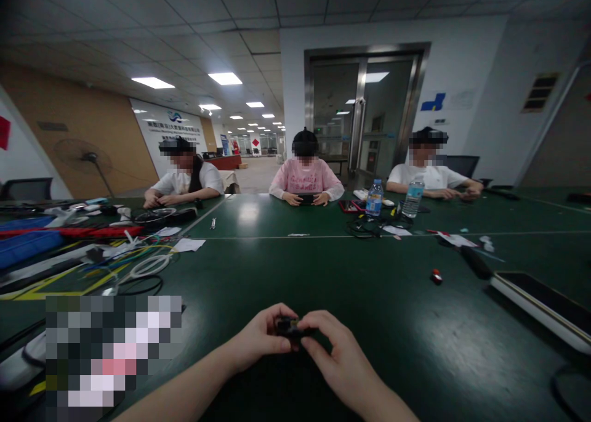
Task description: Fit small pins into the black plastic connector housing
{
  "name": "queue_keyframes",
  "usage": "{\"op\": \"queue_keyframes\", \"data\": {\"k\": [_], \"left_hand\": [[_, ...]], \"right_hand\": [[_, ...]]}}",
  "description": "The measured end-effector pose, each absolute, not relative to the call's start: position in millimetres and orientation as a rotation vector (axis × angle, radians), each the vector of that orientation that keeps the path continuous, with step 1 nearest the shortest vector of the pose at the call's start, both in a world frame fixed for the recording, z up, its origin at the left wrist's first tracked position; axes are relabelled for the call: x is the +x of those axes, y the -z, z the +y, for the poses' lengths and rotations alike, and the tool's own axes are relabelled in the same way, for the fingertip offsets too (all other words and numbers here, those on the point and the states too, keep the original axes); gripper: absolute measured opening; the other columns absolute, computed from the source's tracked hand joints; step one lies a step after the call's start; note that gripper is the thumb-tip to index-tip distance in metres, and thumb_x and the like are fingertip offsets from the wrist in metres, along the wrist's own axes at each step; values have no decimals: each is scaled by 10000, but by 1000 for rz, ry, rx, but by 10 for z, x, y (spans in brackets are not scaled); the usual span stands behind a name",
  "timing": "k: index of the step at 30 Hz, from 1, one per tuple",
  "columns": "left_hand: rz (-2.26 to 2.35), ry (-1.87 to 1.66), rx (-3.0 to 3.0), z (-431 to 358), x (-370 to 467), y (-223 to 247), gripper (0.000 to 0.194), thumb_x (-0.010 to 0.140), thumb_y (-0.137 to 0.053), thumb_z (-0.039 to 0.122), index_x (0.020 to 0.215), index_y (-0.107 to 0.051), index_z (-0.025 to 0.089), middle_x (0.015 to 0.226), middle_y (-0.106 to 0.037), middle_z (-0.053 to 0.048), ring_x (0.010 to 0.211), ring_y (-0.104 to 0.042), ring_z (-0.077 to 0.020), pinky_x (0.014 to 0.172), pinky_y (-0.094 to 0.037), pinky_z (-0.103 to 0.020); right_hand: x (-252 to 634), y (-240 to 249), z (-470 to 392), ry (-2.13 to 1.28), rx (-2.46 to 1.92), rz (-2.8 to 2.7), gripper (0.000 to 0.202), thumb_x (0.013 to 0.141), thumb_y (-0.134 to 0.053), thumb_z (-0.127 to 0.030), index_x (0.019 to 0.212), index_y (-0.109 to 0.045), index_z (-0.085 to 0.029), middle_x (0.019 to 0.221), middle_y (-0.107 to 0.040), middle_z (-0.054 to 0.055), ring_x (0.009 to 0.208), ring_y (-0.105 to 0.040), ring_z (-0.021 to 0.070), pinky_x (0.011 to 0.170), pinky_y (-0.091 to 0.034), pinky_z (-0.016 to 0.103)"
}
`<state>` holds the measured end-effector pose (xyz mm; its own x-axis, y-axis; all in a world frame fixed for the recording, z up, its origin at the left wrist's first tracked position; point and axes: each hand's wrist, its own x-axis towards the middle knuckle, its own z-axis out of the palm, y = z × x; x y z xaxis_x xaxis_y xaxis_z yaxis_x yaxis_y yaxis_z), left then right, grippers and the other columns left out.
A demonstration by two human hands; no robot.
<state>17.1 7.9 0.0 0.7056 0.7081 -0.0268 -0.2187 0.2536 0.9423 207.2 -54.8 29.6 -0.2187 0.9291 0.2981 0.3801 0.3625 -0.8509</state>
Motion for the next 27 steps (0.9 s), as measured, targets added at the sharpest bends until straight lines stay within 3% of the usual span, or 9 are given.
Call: {"op": "queue_keyframes", "data": {"k": [5,11,22,27], "left_hand": [[489,-676,1165,72,173,6,485,567,-819,183,958,-534,150,887,-651,-38,737,-647,-142,703,-471,-277],[477,-686,1122,82,185,40,472,562,-823,188,924,-523,145,821,-660,-30,697,-656,-145,679,-477,-270],[437,-687,1142,116,162,90,449,605,-797,155,1002,-590,133,890,-670,-60,735,-656,-151,715,-493,-285],[426,-664,1130,106,162,49,408,630,-778,147,988,-582,136,864,-669,-52,708,-662,-149,688,-503,-280]], "right_hand": [[2074,-284,-557,-830,-1248,-1763,323,787,-584,-219,1106,-578,-269,1100,-625,43,1036,-558,235,915,-424,389],[2069,-318,-554,-820,-1214,-1842,222,818,-549,-201,1025,-610,-256,1026,-632,31,993,-570,203,884,-439,353],[2072,-287,-559,-822,-1246,-1816,288,826,-550,-231,1112,-564,-259,1106,-619,39,1040,-557,211,914,-426,363],[2063,-320,-554,-821,-1223,-1866,219,834,-541,-241,1043,-604,-255,1028,-639,35,990,-577,209,878,-448,355]]}}
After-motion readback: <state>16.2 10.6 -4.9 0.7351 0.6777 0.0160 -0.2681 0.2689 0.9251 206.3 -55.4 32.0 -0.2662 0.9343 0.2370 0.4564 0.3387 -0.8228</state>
